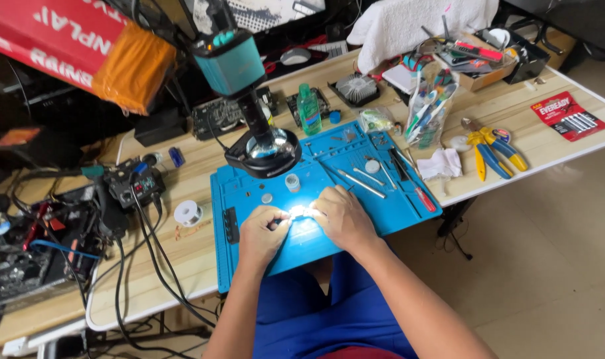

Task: Testing electrical connections on a small circuit board using a probe under a digital microscope

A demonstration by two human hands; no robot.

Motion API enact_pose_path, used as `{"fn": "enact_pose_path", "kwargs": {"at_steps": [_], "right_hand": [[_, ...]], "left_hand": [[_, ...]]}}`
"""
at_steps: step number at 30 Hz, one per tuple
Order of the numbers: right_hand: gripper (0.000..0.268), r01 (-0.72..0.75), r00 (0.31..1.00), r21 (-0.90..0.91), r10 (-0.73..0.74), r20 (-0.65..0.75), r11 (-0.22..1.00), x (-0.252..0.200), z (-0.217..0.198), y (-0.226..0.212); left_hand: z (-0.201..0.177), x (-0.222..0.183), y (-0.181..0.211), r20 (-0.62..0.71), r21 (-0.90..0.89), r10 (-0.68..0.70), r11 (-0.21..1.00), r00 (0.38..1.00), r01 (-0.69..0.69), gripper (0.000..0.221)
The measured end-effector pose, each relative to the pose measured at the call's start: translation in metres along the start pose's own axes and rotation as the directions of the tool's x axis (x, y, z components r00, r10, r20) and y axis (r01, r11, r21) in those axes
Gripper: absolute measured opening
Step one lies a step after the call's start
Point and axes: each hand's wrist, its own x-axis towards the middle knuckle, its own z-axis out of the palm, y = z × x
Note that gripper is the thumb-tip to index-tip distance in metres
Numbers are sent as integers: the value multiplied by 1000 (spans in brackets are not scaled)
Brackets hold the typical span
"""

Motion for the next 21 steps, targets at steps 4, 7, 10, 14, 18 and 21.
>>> {"fn": "enact_pose_path", "kwargs": {"at_steps": [4, 7, 10, 14, 18, 21], "right_hand": [[25, 31, 999, 18, -31, -10, 999, 1, -2, 5], [8, 44, 996, 107, -35, -87, 993, 0, 0, 24], [13, -3, 976, 133, 31, -214, 991, 1, -22, 35], [10, -92, 985, 3, 91, -144, 996, 9, -50, 42], [13, -81, 997, -170, 82, -1, 982, 21, -63, 51], [13, -86, 988, -244, 114, 106, 966, 25, -73, 50]], "left_hand": [[0, -2, 0, -2, 6, -7, 1000, 1000, 7, 13], [-3, -5, 6, -12, -46, -27, 999, 1000, 26, 14], [-3, -8, 6, -29, 2, 13, 1000, 1000, -13, 18], [-1, -7, -2, -26, 39, 74, 997, 997, -73, 24], [-2, -8, -6, -21, 105, 113, 988, 993, -110, 29], [-3, -7, -5, 7, 94, 110, 989, 994, -111, 23]]}}
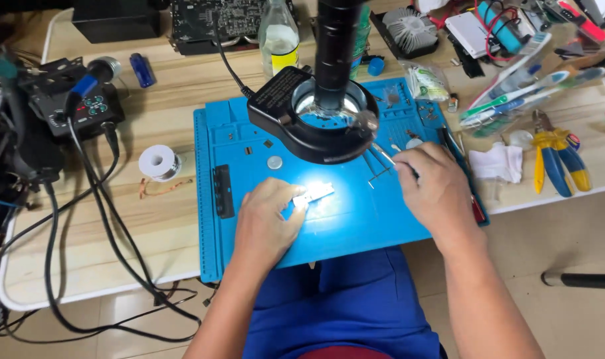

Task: Testing electrical connections on a small circuit board using a probe under a digital microscope

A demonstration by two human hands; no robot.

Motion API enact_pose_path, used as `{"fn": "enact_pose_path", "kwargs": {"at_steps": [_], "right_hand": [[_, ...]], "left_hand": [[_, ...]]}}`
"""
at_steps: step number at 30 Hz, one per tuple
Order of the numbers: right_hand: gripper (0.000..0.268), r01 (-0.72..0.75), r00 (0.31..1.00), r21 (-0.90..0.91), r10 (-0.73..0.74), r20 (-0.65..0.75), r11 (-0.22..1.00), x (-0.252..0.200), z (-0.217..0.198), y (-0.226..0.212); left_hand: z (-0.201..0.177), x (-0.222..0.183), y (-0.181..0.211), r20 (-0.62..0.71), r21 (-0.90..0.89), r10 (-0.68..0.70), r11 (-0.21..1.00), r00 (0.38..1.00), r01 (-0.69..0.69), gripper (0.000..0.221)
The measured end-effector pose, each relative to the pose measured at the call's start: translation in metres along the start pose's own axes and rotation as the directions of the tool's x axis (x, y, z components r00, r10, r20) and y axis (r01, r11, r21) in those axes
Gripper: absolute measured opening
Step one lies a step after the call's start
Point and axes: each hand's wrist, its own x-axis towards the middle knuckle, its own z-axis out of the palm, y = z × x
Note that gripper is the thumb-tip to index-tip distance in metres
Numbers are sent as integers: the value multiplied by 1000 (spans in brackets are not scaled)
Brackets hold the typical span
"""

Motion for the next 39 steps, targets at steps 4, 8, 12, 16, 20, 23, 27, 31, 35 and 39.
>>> {"fn": "enact_pose_path", "kwargs": {"at_steps": [4, 8, 12, 16, 20, 23, 27, 31, 35, 39], "right_hand": [[20, -37, 999, -73, 40, 35, 997, -1, 0, 8], [19, -26, 995, -120, 37, 90, 992, -3, 10, 11], [22, -56, 997, -142, 63, 47, 988, -3, 23, 22], [14, -55, 997, -176, 64, 46, 983, -1, 23, 19], [9, -144, 989, -76, 147, 34, 987, -6, 15, 12], [22, -329, 944, 52, 327, 39, 943, -11, 3, -7], [31, -508, 856, 479, 480, 189, 716, -27, -20, -34], [30, -323, 903, 932, 350, 251, 164, -66, -3, -38], [41, -206, 967, 952, 198, 162, 226, -78, 3, -52], [27, 41, 983, 682, 93, -158, 731, -65, 2, -79]], "left_hand": [[0, -1, -2, 7, -15, 10, 1000, 1000, -10, 21], [0, 1, 0, 3, 8, 39, 999, 999, -39, 20], [-1, 3, 2, -13, 13, 89, 996, 996, -89, 17], [0, 2, 1, -30, 27, 91, 996, 995, -90, 17], [-5, 4, 8, 106, 51, 66, 996, 992, -72, 15], [-6, 4, 9, 98, 67, 87, 993, 991, -93, 16], [-4, 4, 9, 99, 97, 105, 989, 989, -115, 30], [-1, 2, 8, 79, 84, 103, 990, 991, -110, 20], [-3, 1, 9, 70, 77, 130, 988, 989, -135, 23], [-1, -1, 8, 64, 80, 129, 988, 990, -134, 19]]}}
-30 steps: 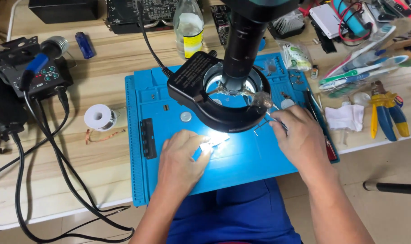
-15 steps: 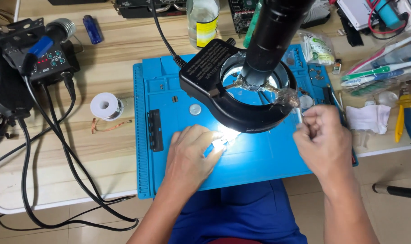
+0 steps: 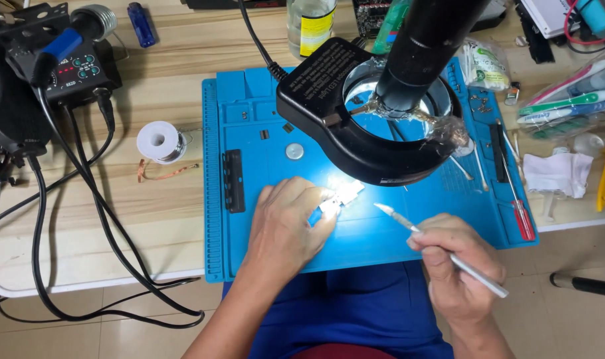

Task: Testing electrical connections on a small circuit board using a probe under a digital microscope

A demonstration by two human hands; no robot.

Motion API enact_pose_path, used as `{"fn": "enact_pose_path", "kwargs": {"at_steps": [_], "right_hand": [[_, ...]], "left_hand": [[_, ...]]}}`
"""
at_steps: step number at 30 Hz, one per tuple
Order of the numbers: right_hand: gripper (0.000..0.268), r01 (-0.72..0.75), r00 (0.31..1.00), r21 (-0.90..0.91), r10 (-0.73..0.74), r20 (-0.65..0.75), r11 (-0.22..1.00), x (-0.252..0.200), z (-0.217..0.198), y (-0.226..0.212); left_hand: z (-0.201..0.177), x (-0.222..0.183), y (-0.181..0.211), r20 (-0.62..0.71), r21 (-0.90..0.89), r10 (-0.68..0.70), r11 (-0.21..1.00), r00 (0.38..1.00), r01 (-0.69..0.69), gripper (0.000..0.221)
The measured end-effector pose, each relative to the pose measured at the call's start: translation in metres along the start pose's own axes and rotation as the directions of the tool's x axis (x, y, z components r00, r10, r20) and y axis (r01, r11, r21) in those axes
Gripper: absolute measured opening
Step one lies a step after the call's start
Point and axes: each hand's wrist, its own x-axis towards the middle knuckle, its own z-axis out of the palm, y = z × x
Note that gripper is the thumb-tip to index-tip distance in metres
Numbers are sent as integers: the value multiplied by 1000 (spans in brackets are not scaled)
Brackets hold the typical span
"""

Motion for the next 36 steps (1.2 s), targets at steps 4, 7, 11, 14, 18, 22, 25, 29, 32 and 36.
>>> {"fn": "enact_pose_path", "kwargs": {"at_steps": [4, 7, 11, 14, 18, 22, 25, 29, 32, 36], "right_hand": [[37, -97, 995, -212, 93, -29, 972, -3, 11, -7], [30, 69, 996, -132, -61, 61, 989, 9, 20, -12], [28, 54, 998, -146, -48, 46, 988, 13, 24, -11], [22, 61, 998, -146, -56, 38, 987, 13, 27, -7], [14, 77, 994, -129, -65, 92, 989, 10, 28, -4], [11, 63, 995, -102, -55, 78, 993, 7, 27, -2], [19, 45, 998, -74, -41, 56, 996, 8, 27, -4], [18, 98, 994, -150, -88, 69, 984, 10, 33, -7], [15, 119, 990, -165, -105, 92, 979, 8, 34, -5], [15, 154, 986, -187, -139, 93, 970, 6, 35, -3]], "left_hand": [[-1, 1, 1, 2, 12, -5, 1000, 1000, 5, 19], [0, 0, 2, -9, 16, -1, 1000, 1000, 1, 18], [0, 0, 1, -14, 20, 11, 1000, 1000, -11, 20], [0, 0, 1, -16, 22, 12, 1000, 1000, -11, 19], [0, 1, 1, -14, 31, 8, 999, 1000, -8, 19], [-1, 2, 2, -20, 22, 10, 1000, 1000, -10, 18], [-1, 2, 2, -8, 19, 8, 1000, 1000, -8, 17], [1, 2, 2, -20, 21, 14, 1000, 1000, -13, 16], [2, 1, 0, -19, 20, -1, 1000, 1000, 1, 15], [2, 1, 0, -17, 31, -2, 1000, 1000, 2, 18]]}}
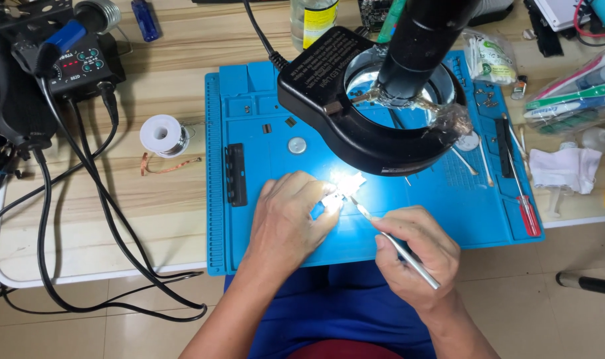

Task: Testing electrical connections on a small circuit board using a probe under a digital microscope

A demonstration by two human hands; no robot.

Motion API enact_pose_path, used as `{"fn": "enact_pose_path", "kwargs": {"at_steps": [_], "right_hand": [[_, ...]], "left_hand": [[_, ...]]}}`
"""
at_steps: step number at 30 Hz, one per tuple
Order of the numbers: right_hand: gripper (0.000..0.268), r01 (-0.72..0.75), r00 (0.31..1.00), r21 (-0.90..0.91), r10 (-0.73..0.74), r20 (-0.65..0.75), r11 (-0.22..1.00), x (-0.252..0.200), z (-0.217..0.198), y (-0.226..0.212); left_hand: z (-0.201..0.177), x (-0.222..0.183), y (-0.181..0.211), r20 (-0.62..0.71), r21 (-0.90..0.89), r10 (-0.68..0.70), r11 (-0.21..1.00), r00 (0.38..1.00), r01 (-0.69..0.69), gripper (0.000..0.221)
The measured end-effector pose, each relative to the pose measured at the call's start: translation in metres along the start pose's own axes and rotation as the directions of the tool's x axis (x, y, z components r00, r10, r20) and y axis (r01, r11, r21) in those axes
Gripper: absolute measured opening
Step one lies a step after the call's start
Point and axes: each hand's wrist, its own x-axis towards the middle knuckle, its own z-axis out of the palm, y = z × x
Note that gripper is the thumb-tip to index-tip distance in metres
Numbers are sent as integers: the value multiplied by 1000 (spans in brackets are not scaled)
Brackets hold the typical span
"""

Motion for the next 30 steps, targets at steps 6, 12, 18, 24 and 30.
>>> {"fn": "enact_pose_path", "kwargs": {"at_steps": [6, 12, 18, 24, 30], "right_hand": [[16, 19, 1000, 3, -19, 12, 1000, -2, 1, 1], [16, 29, 1000, -15, -28, 11, 999, -1, 1, 0], [15, 22, 1000, -30, -21, 1, 999, -1, 0, 0], [17, 29, 1000, -39, -29, -2, 999, -4, -1, 2], [21, 77, 997, -66, -75, 29, 995, -5, -2, 3]], "left_hand": [[1, -1, 0, 12, 4, -17, 1000, 1000, 17, 16], [1, -1, 0, -1, 4, -1, 1000, 1000, 1, 16], [2, -2, 0, 5, 5, -16, 1000, 1000, 16, 16], [1, -2, 1, -7, 11, -8, 1000, 1000, 8, 15], [2, -2, 1, -11, 6, -12, 1000, 1000, 12, 15]]}}
